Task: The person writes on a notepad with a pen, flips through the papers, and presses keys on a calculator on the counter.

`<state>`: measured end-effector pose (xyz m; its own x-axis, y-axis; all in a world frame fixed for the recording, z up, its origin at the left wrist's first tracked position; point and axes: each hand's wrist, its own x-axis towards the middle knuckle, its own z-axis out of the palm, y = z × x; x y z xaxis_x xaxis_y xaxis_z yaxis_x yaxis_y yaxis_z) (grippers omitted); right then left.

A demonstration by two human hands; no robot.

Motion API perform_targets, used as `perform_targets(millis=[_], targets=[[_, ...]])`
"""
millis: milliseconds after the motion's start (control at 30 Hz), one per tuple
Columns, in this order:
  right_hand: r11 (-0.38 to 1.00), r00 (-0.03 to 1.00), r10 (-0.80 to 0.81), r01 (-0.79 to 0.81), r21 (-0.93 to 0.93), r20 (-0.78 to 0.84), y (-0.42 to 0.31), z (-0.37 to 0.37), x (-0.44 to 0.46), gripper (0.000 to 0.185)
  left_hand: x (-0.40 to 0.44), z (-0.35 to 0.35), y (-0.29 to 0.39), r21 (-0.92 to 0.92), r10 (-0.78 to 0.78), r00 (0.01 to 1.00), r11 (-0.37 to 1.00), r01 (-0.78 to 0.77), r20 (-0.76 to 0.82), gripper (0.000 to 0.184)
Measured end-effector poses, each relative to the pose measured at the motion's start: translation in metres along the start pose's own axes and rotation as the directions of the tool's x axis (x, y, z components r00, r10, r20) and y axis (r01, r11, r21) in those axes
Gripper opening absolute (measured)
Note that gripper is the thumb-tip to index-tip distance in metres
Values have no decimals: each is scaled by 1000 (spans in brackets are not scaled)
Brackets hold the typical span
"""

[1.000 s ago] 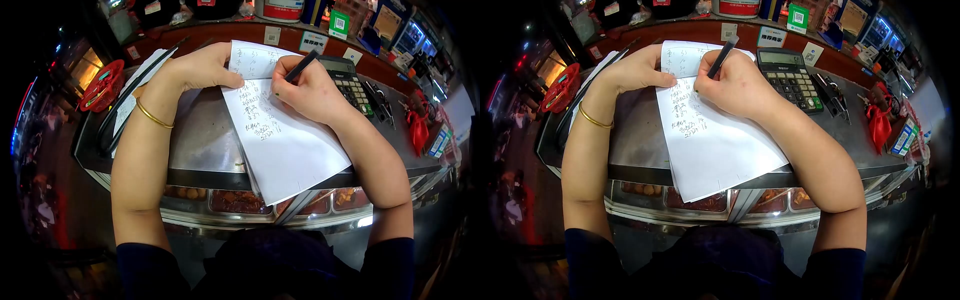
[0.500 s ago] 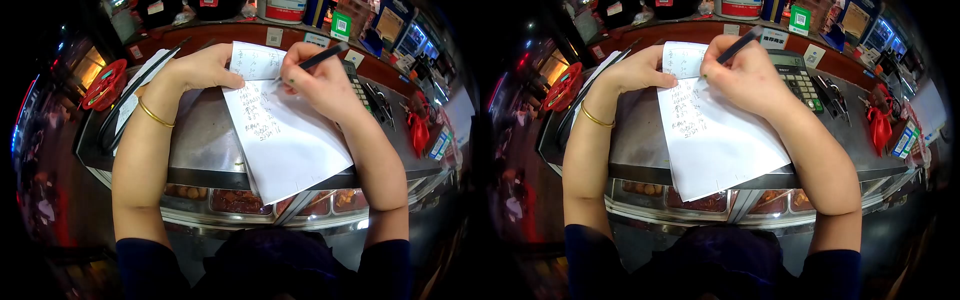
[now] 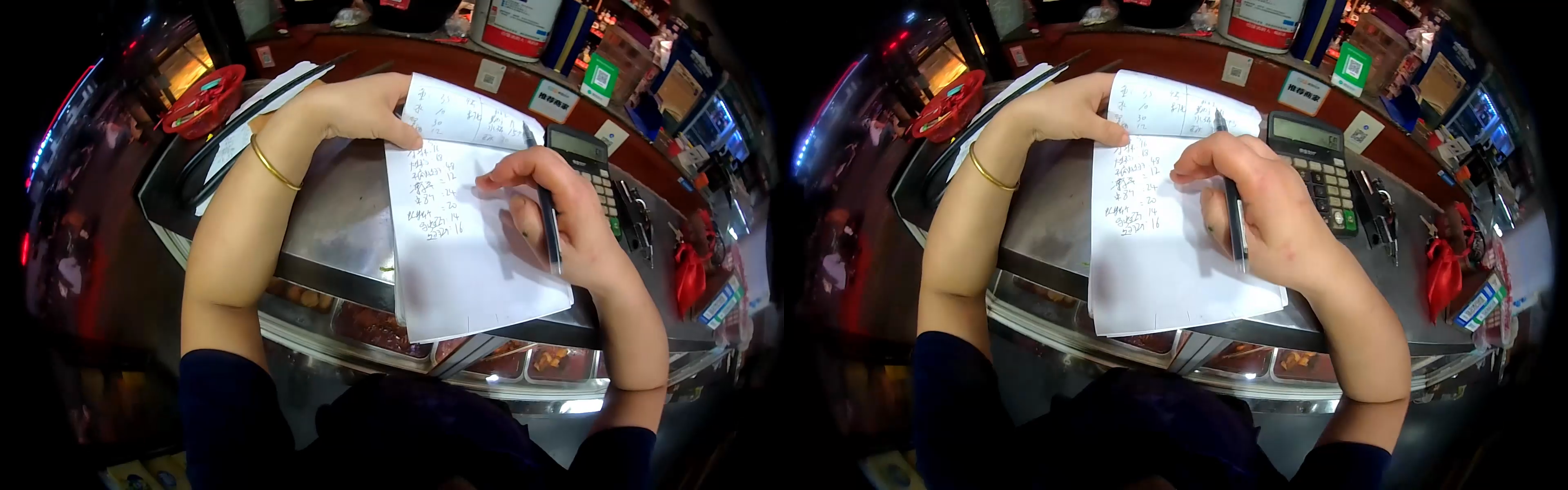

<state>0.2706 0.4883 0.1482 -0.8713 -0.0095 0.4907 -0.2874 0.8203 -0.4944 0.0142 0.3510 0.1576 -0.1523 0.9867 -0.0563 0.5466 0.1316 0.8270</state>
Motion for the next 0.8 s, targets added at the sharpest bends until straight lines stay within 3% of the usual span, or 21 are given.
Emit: perform_targets(millis=[200,333,533,633,800], targets=[[997,986,-53,60,-40,156,4,6,-5,35,5,-1,-12,22,20,1000,1000,-19,-15,58],[997,986,-52,61,-54,157,5,6,-6,35,6,-2,-13,-54,63,998,997,-61,26,58],[992,988,-81,93,-86,128,3,7,-6,30,4,1,-8,39,34,999,999,-33,-32,57],[984,983,-137,149,-98,126,3,4,-5,28,6,-2,-13,-7,47,999,999,-47,6,57],[987,983,-92,111,-116,162,2,6,-7,28,6,-1,-11,36,9,1000,999,-8,-12,57]])
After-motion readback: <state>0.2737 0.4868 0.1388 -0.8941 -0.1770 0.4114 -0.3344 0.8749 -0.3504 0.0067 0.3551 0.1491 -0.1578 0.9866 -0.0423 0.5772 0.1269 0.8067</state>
